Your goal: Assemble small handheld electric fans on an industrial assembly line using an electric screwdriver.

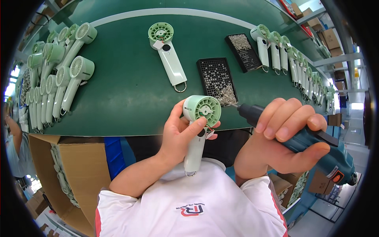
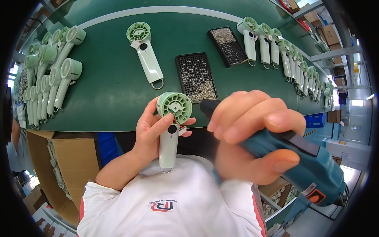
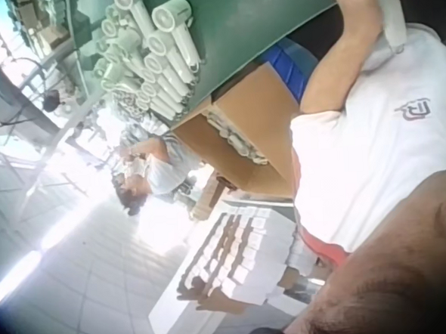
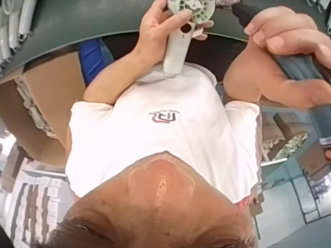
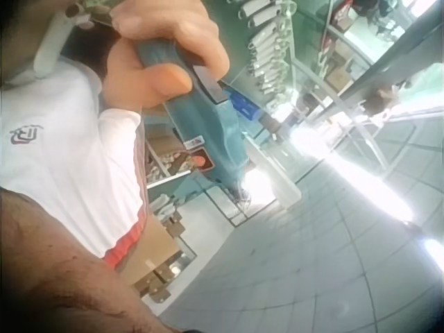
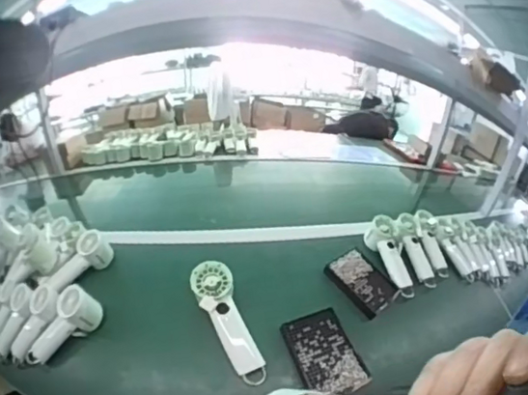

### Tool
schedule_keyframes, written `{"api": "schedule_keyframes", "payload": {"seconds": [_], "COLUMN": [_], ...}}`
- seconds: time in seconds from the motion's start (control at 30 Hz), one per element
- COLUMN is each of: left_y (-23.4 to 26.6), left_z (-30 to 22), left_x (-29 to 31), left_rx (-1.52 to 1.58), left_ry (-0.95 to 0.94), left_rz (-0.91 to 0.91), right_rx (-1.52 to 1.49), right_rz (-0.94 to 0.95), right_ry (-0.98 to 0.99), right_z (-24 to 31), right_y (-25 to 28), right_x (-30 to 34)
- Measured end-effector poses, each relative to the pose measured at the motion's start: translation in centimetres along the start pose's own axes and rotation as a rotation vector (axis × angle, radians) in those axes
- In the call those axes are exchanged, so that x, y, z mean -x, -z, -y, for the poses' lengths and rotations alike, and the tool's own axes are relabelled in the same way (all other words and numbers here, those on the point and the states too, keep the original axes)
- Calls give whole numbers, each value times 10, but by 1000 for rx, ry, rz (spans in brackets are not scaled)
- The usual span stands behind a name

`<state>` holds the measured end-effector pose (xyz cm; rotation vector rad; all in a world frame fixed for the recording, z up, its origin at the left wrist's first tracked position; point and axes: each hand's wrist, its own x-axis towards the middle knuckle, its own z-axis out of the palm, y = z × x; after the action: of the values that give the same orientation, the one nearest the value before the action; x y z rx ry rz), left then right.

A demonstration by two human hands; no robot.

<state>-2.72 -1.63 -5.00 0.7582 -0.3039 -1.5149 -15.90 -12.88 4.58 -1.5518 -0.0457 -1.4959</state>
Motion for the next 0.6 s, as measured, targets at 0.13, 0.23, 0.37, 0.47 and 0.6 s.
{"api": "schedule_keyframes", "payload": {"seconds": [0.13,0.23,0.37,0.47,0.6], "left_y": [3,3,-7,-12,-15], "left_z": [-5,-8,-13,-15,-10], "left_x": [-2,-5,-21,-30,-40], "left_rx": [157,248,315,222,176], "left_ry": [-2,-68,-119,-113,-112], "left_rz": [10,94,196,180,133], "right_rx": [-8,-32,-95,-92,-40], "right_rz": [-99,-87,-132,-162,-205], "right_ry": [22,-10,-47,-48,-58], "right_z": [-3,-13,-24,-30,-36], "right_y": [12,25,35,37,42], "right_x": [4,4,8,10,14]}}
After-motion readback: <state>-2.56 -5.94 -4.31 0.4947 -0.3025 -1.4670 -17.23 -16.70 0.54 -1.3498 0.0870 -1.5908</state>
